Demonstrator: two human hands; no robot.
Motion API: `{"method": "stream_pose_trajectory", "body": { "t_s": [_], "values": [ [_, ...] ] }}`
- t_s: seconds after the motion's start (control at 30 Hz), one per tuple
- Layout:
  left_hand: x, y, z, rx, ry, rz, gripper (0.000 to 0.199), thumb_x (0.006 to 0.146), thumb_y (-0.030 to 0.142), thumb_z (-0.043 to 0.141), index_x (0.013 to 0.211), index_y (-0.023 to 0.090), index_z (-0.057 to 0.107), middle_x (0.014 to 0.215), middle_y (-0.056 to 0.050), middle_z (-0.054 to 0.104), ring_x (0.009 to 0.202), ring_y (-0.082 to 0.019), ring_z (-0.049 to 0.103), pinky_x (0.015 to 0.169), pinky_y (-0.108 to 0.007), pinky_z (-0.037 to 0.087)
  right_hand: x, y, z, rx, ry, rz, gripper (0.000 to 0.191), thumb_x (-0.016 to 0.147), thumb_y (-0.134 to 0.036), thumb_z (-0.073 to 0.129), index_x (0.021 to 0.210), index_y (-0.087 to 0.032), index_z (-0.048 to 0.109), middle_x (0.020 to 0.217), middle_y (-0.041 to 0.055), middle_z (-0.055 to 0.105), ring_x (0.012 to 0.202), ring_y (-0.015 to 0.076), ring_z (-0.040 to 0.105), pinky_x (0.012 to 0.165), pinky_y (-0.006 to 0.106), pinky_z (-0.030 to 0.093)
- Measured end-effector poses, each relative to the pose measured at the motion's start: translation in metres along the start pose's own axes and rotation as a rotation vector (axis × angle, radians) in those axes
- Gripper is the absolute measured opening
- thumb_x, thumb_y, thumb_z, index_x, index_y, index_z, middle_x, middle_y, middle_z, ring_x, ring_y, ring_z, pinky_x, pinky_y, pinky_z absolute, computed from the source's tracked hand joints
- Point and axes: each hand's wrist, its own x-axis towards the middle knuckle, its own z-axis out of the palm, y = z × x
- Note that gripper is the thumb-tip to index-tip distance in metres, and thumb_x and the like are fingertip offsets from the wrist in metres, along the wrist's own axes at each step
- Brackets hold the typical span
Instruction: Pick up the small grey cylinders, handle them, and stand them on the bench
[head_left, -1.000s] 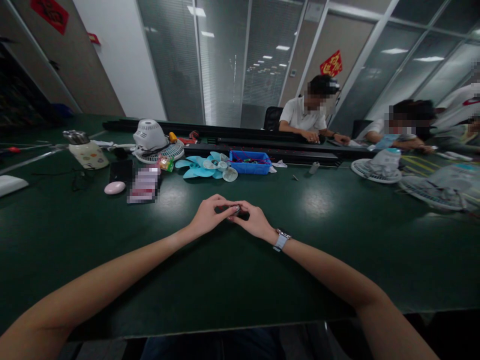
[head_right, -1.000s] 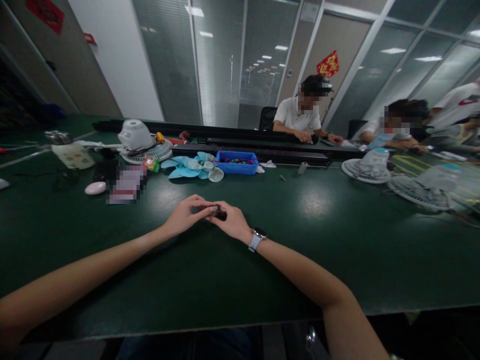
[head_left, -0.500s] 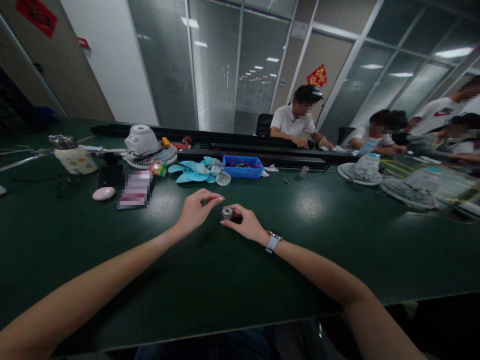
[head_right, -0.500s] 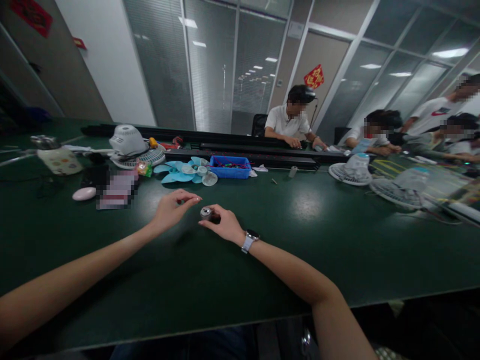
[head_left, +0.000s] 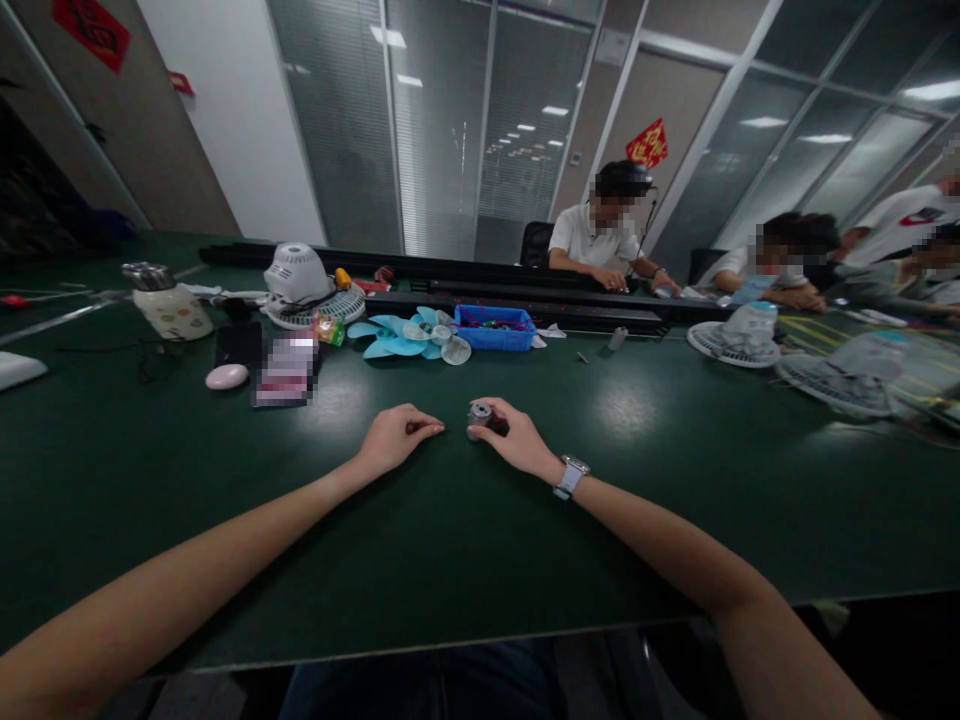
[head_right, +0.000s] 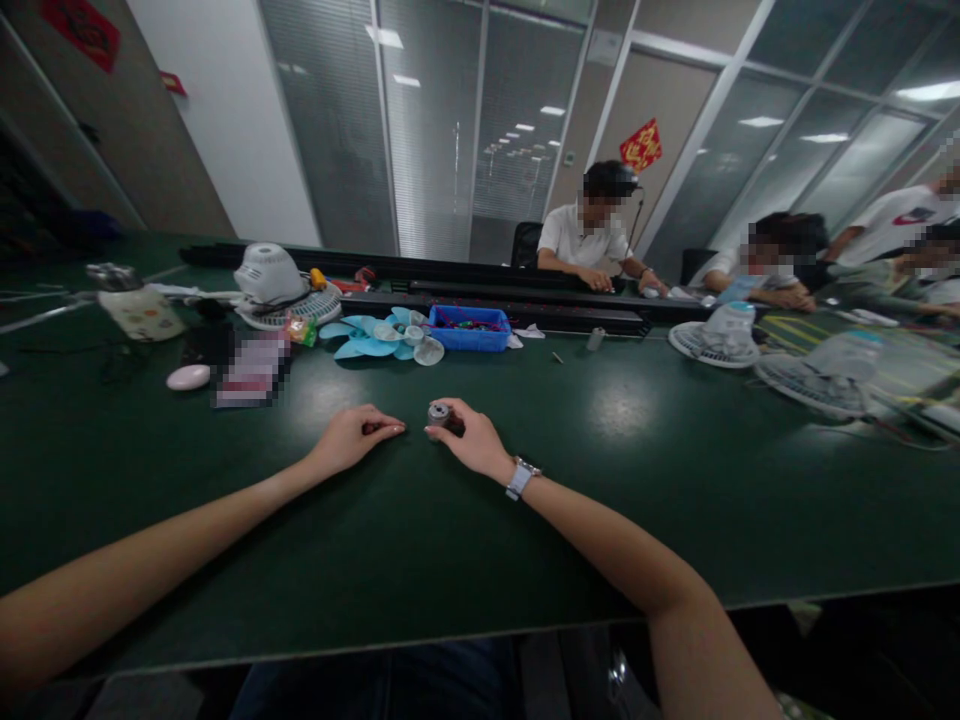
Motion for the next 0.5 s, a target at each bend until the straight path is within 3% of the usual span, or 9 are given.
{"method": "stream_pose_trajectory", "body": {
  "t_s": [0.13, 0.3, 0.4, 0.5],
  "values": [
    [-0.002, 0.000, 0.000, 0.011, 0.016, 0.000, 0.036, 0.087, 0.051, 0.058, 0.108, 0.027, 0.076, 0.083, -0.004, 0.069, 0.070, -0.018, 0.058, 0.064, -0.029, 0.043, -0.009, 0.042, -0.055, -0.148, 0.264, 0.068, 0.044, 0.083, -0.043, 0.067, 0.120, -0.022, 0.060, 0.109, 0.0067, 0.071, 0.096, 0.0206, 0.068, 0.088, 0.038, 0.053],
    [-0.004, 0.001, 0.001, -0.054, 0.041, -0.063, 0.045, 0.093, 0.052, 0.046, 0.119, 0.021, 0.068, 0.085, -0.004, 0.072, 0.072, -0.019, 0.063, 0.066, -0.029, 0.046, -0.024, 0.107, -0.141, -0.365, 0.649, 0.319, 0.050, 0.080, -0.048, 0.066, 0.119, -0.017, 0.059, 0.104, 0.0113, 0.072, 0.088, 0.0230, 0.069, 0.082, 0.039, 0.054],
    [-0.005, 0.001, 0.001, -0.068, 0.066, -0.092, 0.047, 0.094, 0.053, 0.044, 0.118, 0.019, 0.067, 0.082, -0.004, 0.071, 0.071, -0.019, 0.063, 0.067, -0.029, 0.046, -0.031, 0.127, -0.167, -0.407, 0.734, 0.454, 0.049, 0.078, -0.045, 0.067, 0.116, -0.015, 0.060, 0.103, 0.0131, 0.072, 0.087, 0.0232, 0.069, 0.082, 0.038, 0.054],
    [-0.006, 0.001, 0.000, -0.073, 0.065, -0.104, 0.045, 0.094, 0.051, 0.044, 0.117, 0.019, 0.066, 0.082, -0.004, 0.071, 0.074, -0.019, 0.064, 0.069, -0.029, 0.047, -0.035, 0.129, -0.174, -0.423, 0.710, 0.517, 0.049, 0.078, -0.043, 0.066, 0.117, -0.014, 0.059, 0.104, 0.0144, 0.071, 0.087, 0.0237, 0.068, 0.082, 0.038, 0.053]
  ]
}}
